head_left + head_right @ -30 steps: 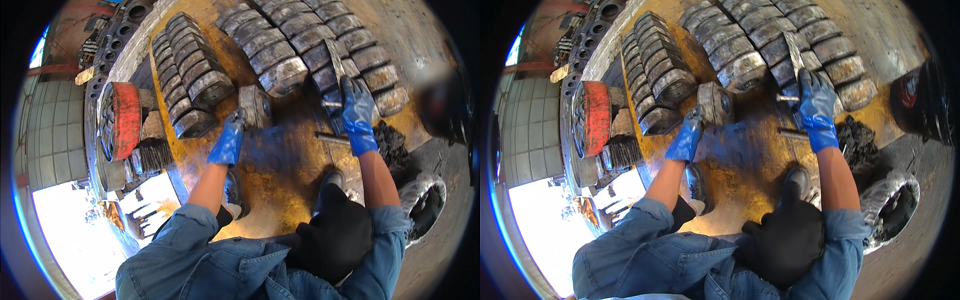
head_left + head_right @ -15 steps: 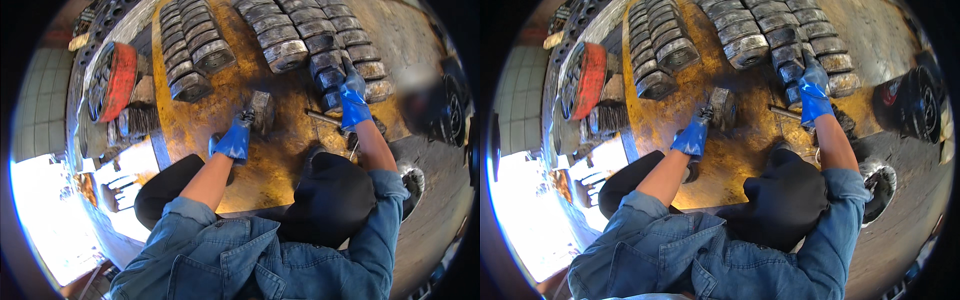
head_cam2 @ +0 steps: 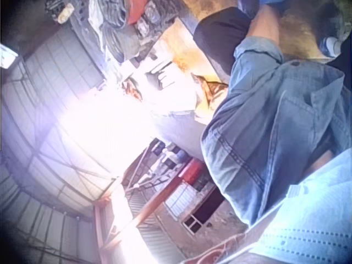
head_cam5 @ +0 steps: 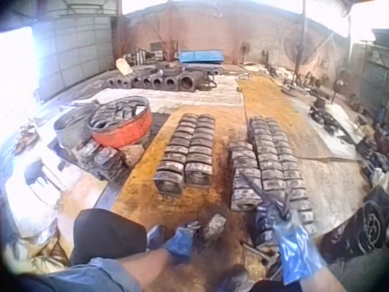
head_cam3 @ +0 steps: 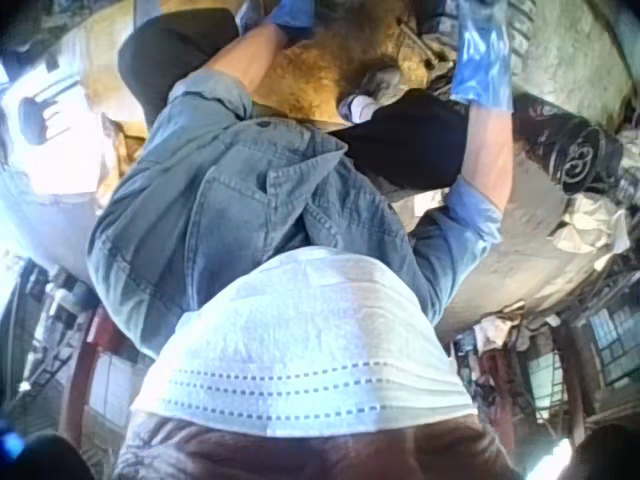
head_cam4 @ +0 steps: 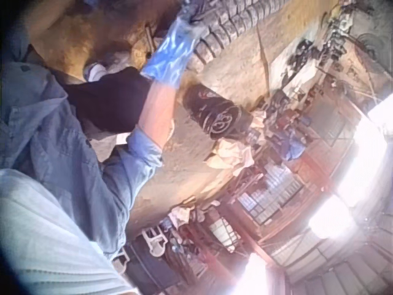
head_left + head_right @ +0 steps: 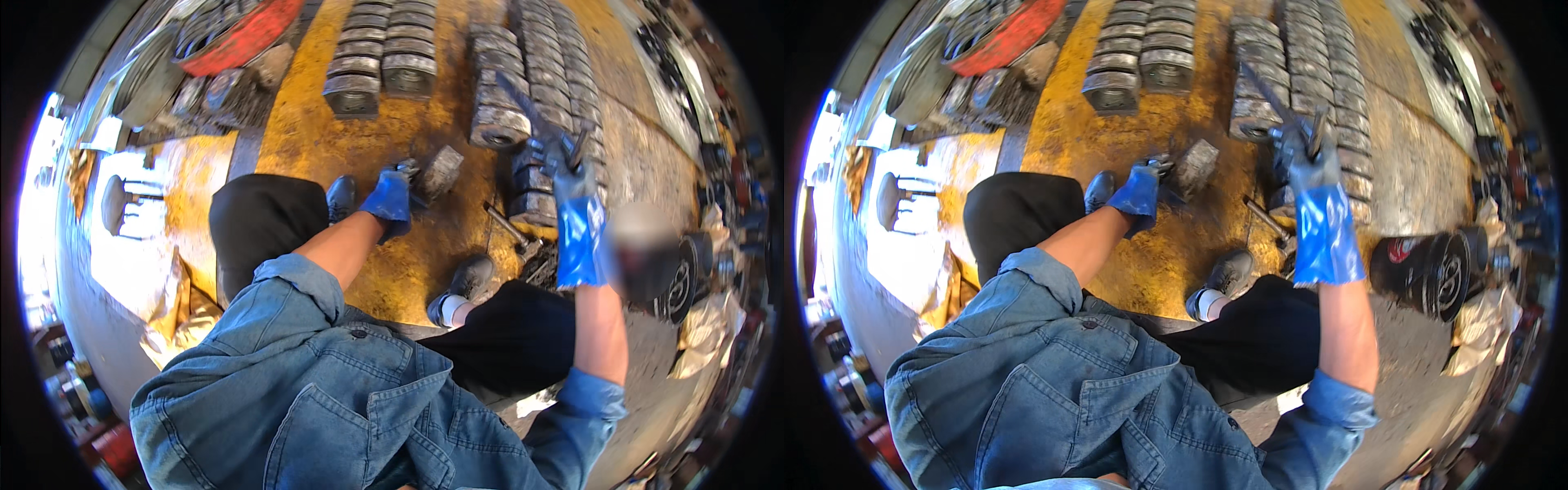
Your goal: The person applies grease to several metal rings and components using a brush, picking them up from a large collection of parts on the floor.
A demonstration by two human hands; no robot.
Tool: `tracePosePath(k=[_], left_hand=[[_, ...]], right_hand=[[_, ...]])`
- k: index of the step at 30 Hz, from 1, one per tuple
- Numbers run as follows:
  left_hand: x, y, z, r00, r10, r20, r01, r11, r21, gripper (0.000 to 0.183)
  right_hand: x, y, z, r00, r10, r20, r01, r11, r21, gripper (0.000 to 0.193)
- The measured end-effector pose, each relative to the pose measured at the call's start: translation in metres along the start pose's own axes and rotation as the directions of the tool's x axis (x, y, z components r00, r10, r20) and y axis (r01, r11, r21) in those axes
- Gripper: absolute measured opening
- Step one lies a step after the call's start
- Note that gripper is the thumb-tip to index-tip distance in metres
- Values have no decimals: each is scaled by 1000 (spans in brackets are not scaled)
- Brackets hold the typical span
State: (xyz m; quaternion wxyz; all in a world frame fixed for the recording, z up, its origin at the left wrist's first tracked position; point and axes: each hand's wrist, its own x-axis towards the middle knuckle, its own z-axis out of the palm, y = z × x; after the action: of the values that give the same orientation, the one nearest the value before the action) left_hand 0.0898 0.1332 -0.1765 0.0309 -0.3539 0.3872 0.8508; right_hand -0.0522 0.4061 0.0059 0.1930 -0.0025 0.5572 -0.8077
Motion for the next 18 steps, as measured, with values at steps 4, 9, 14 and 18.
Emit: tracePosePath(k=[4,9,14,18], left_hand=[[-16,31,16,994,58,94,-21,934,-358,60],[-47,82,49,889,156,431,187,734,-653,90],[-79,121,66,710,289,642,336,662,-670,107],[-90,129,69,587,371,720,368,670,-645,108]], right_hand=[[-52,45,52,943,-206,261,302,859,-414,42],[-75,83,83,988,-44,147,17,984,177,32],[-108,89,115,933,-193,304,236,965,-114,31],[-109,76,110,800,-300,519,584,584,-563,16]])
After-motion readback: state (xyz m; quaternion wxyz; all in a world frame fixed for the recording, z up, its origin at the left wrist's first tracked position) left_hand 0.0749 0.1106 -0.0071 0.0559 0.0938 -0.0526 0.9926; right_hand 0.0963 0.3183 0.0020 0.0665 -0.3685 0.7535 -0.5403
